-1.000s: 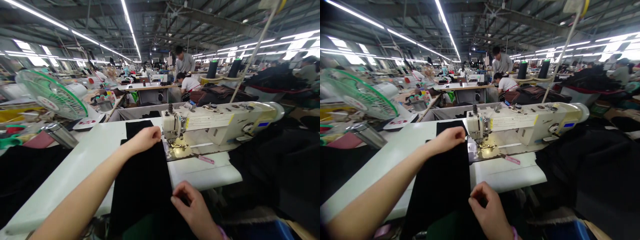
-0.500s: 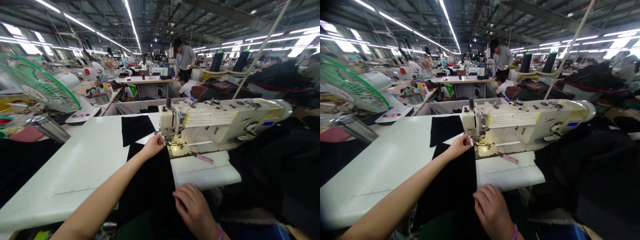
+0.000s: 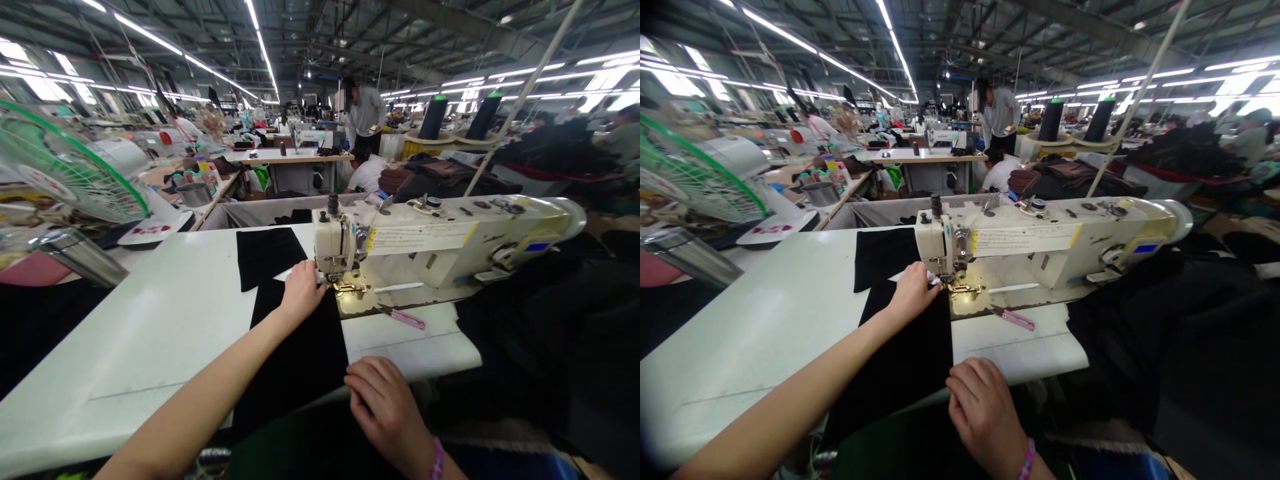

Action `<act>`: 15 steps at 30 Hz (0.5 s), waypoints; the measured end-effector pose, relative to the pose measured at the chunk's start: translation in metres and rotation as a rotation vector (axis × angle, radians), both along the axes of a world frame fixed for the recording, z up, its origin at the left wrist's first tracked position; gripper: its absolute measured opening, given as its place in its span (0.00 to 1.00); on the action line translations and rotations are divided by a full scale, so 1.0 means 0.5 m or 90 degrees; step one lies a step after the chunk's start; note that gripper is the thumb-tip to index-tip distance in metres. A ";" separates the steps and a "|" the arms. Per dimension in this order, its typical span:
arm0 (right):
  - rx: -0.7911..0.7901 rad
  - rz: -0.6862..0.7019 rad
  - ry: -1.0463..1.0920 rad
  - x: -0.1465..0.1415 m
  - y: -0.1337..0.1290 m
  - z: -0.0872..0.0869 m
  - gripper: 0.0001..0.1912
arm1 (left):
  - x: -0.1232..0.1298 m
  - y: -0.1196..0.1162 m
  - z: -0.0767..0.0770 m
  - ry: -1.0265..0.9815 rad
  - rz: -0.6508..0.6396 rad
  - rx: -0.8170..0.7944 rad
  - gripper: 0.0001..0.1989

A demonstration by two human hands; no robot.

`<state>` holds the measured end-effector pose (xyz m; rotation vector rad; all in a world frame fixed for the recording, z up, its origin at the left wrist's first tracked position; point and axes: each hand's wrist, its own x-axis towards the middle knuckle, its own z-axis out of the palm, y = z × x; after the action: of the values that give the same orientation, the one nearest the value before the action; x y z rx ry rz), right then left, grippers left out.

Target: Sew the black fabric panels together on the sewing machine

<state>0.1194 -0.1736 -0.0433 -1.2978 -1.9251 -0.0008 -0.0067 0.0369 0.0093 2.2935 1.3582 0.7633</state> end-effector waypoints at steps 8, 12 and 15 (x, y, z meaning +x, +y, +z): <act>-0.031 0.035 -0.012 0.010 -0.004 0.003 0.19 | -0.106 -0.255 -0.035 0.129 -0.439 0.101 0.13; -0.035 0.016 0.002 0.003 0.031 0.016 0.19 | -0.117 -0.224 -0.063 0.166 -0.486 0.201 0.20; -0.004 -0.047 0.005 0.037 0.028 0.055 0.16 | -0.110 -0.177 -0.061 0.162 -0.503 0.210 0.20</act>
<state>0.1381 -0.1595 -0.0161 -1.3697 -1.8707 -0.0268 -0.0615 -0.0516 -0.0214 2.9307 0.3091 0.4505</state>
